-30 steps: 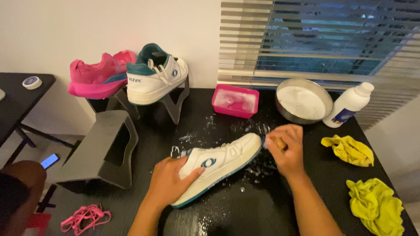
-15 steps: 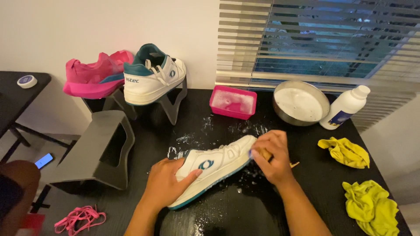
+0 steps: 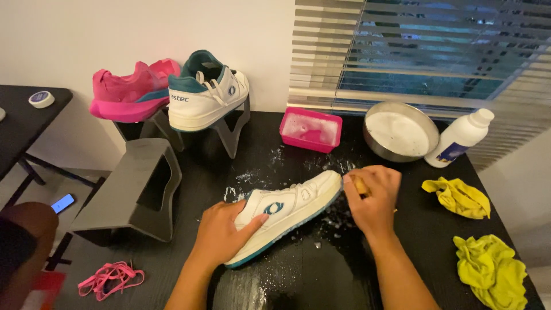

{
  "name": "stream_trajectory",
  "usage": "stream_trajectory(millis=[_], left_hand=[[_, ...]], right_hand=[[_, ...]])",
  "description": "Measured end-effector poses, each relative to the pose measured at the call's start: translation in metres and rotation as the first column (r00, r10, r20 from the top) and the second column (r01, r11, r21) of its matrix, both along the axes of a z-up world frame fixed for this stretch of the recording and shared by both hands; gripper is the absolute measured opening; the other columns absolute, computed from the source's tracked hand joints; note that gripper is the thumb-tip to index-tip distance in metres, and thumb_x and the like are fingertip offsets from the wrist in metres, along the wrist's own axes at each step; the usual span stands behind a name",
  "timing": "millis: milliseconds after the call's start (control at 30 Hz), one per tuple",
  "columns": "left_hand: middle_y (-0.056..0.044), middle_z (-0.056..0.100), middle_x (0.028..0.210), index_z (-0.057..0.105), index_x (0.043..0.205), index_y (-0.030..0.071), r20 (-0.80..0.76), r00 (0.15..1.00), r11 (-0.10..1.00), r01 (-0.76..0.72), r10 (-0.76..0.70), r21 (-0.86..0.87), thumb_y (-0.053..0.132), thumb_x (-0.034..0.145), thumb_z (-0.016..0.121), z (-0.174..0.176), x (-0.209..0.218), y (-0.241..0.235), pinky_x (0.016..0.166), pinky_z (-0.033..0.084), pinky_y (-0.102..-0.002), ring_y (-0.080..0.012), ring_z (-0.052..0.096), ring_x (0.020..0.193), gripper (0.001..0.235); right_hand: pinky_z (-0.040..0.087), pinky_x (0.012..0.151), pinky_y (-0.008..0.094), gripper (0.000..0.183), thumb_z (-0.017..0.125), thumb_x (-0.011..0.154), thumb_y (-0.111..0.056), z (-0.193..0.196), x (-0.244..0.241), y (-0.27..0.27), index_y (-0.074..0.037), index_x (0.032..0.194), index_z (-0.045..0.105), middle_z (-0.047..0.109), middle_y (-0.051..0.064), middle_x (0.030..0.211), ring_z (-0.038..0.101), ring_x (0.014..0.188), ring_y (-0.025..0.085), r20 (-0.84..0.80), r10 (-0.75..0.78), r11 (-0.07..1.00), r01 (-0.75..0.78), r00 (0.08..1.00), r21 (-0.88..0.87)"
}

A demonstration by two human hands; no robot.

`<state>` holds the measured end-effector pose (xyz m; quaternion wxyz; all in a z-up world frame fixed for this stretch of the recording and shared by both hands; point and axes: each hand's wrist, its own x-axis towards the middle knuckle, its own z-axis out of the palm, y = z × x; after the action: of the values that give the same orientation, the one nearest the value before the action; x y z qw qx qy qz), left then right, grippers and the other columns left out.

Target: The person scrubs a white sneaker with a small brush and then wipes it with a yellow cloth. The shoe is held on a black table while cleaning supplies are arranged nearby.

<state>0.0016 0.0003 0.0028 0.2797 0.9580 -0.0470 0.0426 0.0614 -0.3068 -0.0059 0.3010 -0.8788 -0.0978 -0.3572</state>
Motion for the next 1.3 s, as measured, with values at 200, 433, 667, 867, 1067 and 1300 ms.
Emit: stream_trajectory(millis=[200, 433, 667, 867, 1067, 1300], left_hand=[[-0.011, 0.068, 0.065, 0.058, 0.067, 0.014, -0.015, 1.0, 1.0, -0.027, 0.027, -0.014, 0.065, 0.087, 0.066, 0.002, 0.001, -0.002, 0.066, 0.045, -0.046, -0.0355, 0.062, 0.069, 0.055], [-0.005, 0.055, 0.056, 0.047, 0.065, 0.014, -0.034, 0.998, 0.998, -0.055, 0.053, -0.043, 0.062, 0.09, 0.068, 0.003, 0.0, -0.001, 0.062, 0.041, -0.04, -0.0273, 0.053, 0.061, 0.057], [-0.008, 0.055, 0.058, 0.049, 0.064, 0.014, 0.023, 0.999, 0.998, -0.038, 0.039, -0.051, 0.061, 0.088, 0.07, 0.003, 0.0, -0.002, 0.063, 0.042, -0.042, -0.0318, 0.053, 0.062, 0.058], [-0.007, 0.05, 0.053, 0.043, 0.063, 0.012, 0.014, 0.999, 0.999, -0.042, 0.042, -0.013, 0.063, 0.09, 0.068, 0.0, -0.002, -0.004, 0.06, 0.041, -0.041, -0.0288, 0.05, 0.059, 0.063], [-0.006, 0.057, 0.056, 0.048, 0.063, 0.014, 0.065, 0.998, 0.999, -0.02, 0.022, -0.03, 0.061, 0.089, 0.068, -0.001, -0.001, -0.004, 0.065, 0.044, -0.042, -0.033, 0.056, 0.061, 0.057], [-0.009, 0.058, 0.056, 0.048, 0.064, 0.014, 0.031, 0.998, 0.999, -0.046, 0.047, -0.003, 0.064, 0.089, 0.066, -0.002, -0.002, -0.004, 0.062, 0.042, -0.045, -0.0352, 0.056, 0.062, 0.059]], right_hand=[[0.04, 0.09, 0.041, 0.008, 0.079, 0.081, -0.021, 0.011, -0.035, 0.038, -0.021, 0.085, 0.072, 0.063, -0.003, 0.092, 0.051, 0.097, 0.027, 0.212, 0.398, 0.908, -0.351, 0.892, -0.229], [0.043, 0.094, 0.038, 0.003, 0.076, 0.089, -0.014, 0.004, -0.022, 0.029, -0.013, 0.09, 0.076, 0.062, 0.002, 0.092, 0.046, 0.103, 0.029, 0.123, 0.132, 0.991, -0.128, 0.984, -0.041], [0.038, 0.089, 0.045, 0.008, 0.076, 0.082, -0.024, 0.008, -0.032, 0.047, -0.024, 0.086, 0.07, 0.066, -0.005, 0.092, 0.057, 0.091, 0.024, 0.166, 0.438, 0.885, -0.391, 0.884, -0.254], [0.04, 0.092, 0.042, 0.006, 0.076, 0.085, -0.019, 0.008, -0.029, 0.044, -0.019, 0.085, 0.071, 0.064, -0.003, 0.092, 0.052, 0.095, 0.026, 0.176, 0.291, 0.95, -0.262, 0.94, -0.169], [0.039, 0.083, 0.045, 0.004, 0.074, 0.083, -0.025, 0.018, -0.037, 0.055, -0.025, 0.082, 0.07, 0.066, -0.007, 0.089, 0.058, 0.086, 0.023, 0.175, 0.509, 0.847, -0.455, 0.843, -0.273], [0.04, 0.089, 0.041, 0.004, 0.074, 0.082, -0.02, -0.003, -0.035, 0.046, -0.021, 0.083, 0.07, 0.064, -0.004, 0.089, 0.052, 0.094, 0.027, 0.163, 0.341, 0.939, -0.331, 0.926, -0.09]])
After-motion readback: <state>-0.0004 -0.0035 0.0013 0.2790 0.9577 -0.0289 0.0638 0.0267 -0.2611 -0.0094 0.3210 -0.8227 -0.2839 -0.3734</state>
